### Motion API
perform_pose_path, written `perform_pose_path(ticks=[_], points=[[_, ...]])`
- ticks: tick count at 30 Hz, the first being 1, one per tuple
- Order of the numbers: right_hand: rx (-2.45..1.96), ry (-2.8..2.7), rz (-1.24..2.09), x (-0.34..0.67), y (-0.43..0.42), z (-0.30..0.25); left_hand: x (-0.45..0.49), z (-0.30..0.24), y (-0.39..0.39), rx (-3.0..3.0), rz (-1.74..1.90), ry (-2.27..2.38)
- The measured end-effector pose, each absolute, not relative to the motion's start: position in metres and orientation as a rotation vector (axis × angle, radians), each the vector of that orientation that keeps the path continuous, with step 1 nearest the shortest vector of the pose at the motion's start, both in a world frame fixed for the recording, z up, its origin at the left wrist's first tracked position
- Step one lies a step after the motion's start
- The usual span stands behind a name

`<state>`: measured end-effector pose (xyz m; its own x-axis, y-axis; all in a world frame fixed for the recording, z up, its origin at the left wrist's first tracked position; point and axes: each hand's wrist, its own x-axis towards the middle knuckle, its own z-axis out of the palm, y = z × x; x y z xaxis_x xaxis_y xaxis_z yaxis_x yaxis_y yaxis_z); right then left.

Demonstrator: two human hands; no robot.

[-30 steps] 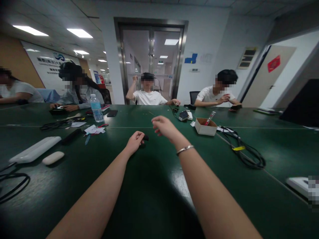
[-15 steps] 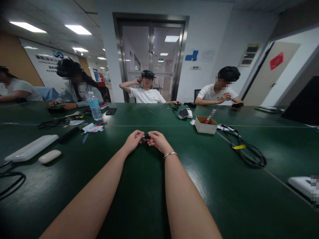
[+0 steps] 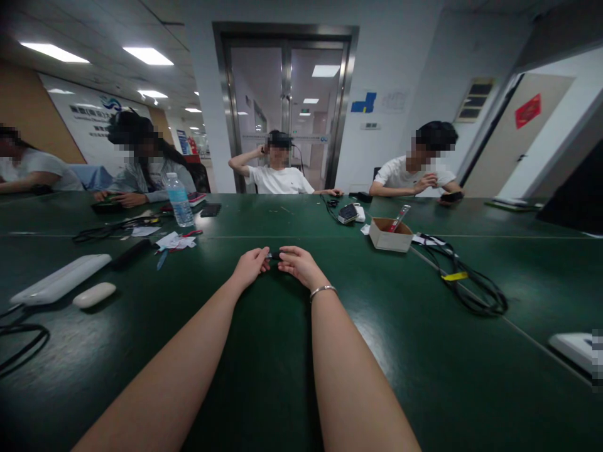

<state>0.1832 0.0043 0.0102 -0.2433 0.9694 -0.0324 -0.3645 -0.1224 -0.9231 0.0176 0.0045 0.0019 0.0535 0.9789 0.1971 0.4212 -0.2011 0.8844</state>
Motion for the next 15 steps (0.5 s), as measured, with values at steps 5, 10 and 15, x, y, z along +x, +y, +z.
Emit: perform_pose_path(ticks=[5,10,15], points=[[-0.85,-1.026,1.605,0.1829,0.0047,0.011,0.0181,-0.0009,0.0067,1.748,1.136,1.419],[-0.844,-1.022,1.612,0.1835,0.0057,0.0107,0.0186,0.0009,0.0076,1.533,1.184,1.249],[-0.818,-1.029,1.617,0.1843,0.0054,0.0101,0.0187,0.0038,0.0056,1.51,1.237,1.218]])
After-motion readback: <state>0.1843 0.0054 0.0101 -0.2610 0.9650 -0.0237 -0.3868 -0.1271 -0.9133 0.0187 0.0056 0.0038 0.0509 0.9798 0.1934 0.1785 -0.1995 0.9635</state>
